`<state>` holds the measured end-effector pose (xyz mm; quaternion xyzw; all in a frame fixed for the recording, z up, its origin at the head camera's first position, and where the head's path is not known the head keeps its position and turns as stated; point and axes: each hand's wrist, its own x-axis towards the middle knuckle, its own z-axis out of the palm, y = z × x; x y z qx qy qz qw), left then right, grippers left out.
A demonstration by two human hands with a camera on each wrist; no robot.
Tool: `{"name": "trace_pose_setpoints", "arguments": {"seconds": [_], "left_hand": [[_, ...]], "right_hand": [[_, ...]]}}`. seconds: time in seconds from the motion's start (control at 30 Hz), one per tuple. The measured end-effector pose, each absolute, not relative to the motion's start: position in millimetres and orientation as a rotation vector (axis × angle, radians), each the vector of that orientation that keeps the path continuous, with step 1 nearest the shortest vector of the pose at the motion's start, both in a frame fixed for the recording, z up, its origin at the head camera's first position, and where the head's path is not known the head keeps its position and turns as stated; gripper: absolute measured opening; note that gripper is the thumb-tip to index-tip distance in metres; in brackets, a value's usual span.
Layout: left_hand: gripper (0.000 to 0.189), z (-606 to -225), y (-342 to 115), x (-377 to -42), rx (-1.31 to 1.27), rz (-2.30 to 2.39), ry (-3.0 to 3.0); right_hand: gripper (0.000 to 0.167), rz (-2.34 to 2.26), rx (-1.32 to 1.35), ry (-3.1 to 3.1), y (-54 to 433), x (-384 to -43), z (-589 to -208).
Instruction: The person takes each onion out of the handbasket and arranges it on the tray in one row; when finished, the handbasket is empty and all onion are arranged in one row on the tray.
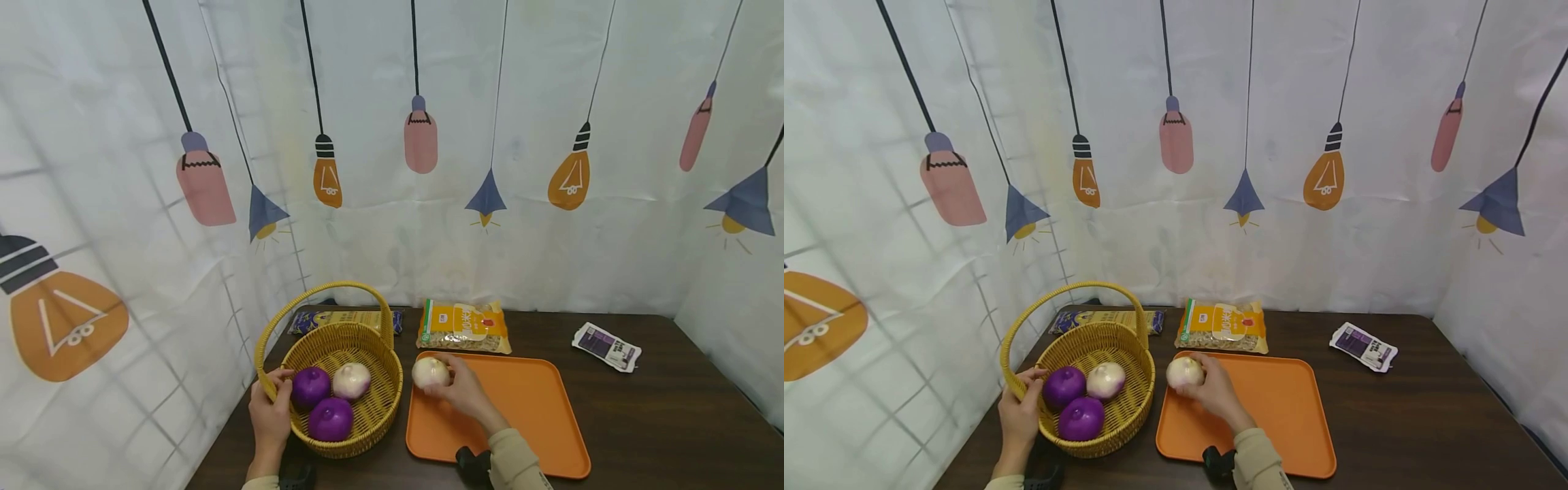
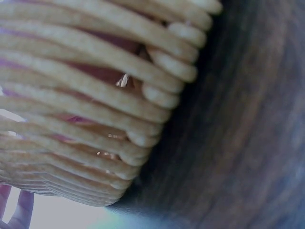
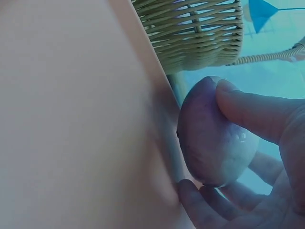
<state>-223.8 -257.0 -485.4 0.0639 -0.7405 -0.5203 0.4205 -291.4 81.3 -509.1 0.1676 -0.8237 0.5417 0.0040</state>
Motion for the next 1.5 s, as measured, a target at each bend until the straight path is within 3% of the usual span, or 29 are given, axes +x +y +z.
{"name": "trace_pose_setpoints", "arguments": {"seconds": [0.23, 0.6, 0.97, 1.2, 1.5], "left_hand": [[0.017, -508.1, -270.5, -238.7, 0.189, -1.289, -1.871], [0.017, -501.9, -265.8, -234.7, 0.154, -1.284, -1.857], [0.016, -511.6, -271.5, -239.8, 0.159, -1.284, -1.863], [0.014, -487.8, -258.2, -223.6, 0.182, -1.299, -1.864], [0.014, -510.2, -272.3, -237.4, 0.203, -1.293, -1.875]], "right_hand": [[0.067, 1.684, 0.567, -2.604, 82.7, -291.4, -511.3], [0.066, 1.688, 0.55, -2.613, 82.6, -290.7, -512.9], [0.076, 1.683, 0.582, -2.615, 82.7, -290.4, -512.9], [0.081, 1.608, 0.63, -2.691, 82.9, -286.4, -503.3], [0.087, 1.519, 0.631, -2.782, 85.1, -282.0, -492.4]]}}
